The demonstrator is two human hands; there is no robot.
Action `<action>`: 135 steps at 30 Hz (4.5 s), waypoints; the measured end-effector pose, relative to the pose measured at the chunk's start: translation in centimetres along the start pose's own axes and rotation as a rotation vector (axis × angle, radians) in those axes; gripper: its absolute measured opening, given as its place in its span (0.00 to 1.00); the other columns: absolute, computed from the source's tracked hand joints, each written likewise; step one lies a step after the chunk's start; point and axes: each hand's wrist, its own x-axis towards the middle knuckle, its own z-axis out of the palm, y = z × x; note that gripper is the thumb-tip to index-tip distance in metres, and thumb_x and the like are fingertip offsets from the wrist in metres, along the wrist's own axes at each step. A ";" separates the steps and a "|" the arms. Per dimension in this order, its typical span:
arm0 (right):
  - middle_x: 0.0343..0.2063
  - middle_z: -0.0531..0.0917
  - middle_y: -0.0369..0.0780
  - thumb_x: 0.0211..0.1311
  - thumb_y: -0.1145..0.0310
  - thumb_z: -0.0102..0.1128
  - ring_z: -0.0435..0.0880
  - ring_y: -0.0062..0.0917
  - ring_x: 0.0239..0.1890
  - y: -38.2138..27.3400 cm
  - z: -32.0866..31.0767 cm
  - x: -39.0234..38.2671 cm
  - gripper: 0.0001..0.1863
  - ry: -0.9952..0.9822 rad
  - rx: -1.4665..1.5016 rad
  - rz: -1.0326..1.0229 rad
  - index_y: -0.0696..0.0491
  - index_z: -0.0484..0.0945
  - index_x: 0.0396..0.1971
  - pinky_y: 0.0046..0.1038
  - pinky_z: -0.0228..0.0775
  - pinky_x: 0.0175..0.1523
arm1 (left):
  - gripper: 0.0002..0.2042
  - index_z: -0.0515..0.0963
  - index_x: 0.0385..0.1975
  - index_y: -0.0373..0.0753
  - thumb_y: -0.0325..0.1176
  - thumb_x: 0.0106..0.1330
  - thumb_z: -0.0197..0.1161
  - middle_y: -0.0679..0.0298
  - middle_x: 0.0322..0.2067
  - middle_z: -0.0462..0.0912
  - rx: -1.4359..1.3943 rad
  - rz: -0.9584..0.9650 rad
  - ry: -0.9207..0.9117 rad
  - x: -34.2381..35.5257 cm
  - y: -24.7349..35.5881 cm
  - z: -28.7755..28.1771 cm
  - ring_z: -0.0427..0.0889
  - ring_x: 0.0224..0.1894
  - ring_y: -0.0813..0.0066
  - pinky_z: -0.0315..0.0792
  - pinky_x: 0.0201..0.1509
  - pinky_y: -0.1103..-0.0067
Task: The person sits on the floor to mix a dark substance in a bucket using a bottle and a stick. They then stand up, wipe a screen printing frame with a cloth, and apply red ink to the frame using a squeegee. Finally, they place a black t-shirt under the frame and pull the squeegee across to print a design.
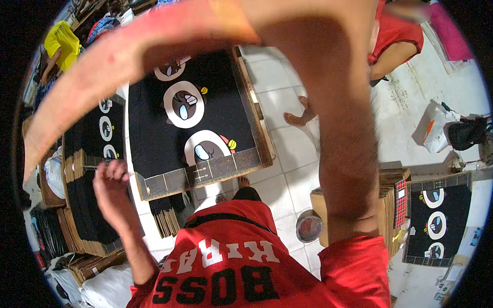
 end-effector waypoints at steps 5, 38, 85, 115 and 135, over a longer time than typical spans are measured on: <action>0.46 0.87 0.45 0.62 0.73 0.72 0.87 0.33 0.47 -1.4 -2.6 -9.5 0.16 -0.087 -0.190 0.199 0.56 0.82 0.49 0.32 0.78 0.54 | 0.37 0.62 0.72 0.33 0.62 0.80 0.42 0.42 0.66 0.71 -0.571 0.016 0.048 -4.2 9.6 -3.8 0.73 0.69 0.48 0.65 0.75 0.53; 0.39 0.82 0.38 0.54 0.78 0.61 0.79 0.37 0.48 -0.2 5.7 -41.3 0.17 -1.054 0.017 0.502 0.49 0.83 0.44 0.40 0.70 0.53 | 0.22 0.70 0.26 0.47 0.55 0.79 0.54 0.68 0.25 0.70 -0.397 -0.872 0.319 -8.7 -28.3 -14.8 0.73 0.37 0.66 0.72 0.53 0.52; 0.39 0.81 0.41 0.51 0.76 0.66 0.78 0.42 0.47 17.5 29.2 -36.7 0.17 -1.012 0.092 0.354 0.50 0.81 0.43 0.44 0.68 0.49 | 0.11 0.64 0.51 0.49 0.45 0.81 0.56 0.65 0.27 0.77 -0.162 -0.846 0.457 -10.1 -25.1 -10.6 0.79 0.29 0.69 0.77 0.39 0.59; 0.41 0.82 0.36 0.48 0.75 0.64 0.79 0.36 0.51 0.5 5.3 -40.7 0.21 -1.166 0.010 0.499 0.47 0.81 0.46 0.40 0.68 0.55 | 0.11 0.68 0.42 0.47 0.46 0.81 0.56 0.66 0.27 0.74 -0.091 -0.925 0.375 -9.5 -26.6 -12.5 0.76 0.31 0.72 0.78 0.42 0.57; 0.38 0.80 0.44 0.57 0.76 0.64 0.80 0.46 0.45 19.4 33.4 -36.6 0.12 -0.943 0.097 0.332 0.52 0.77 0.41 0.49 0.70 0.48 | 0.11 0.66 0.42 0.48 0.46 0.81 0.56 0.66 0.24 0.76 -0.094 -0.864 0.416 -9.9 -24.9 -11.0 0.78 0.29 0.71 0.76 0.37 0.63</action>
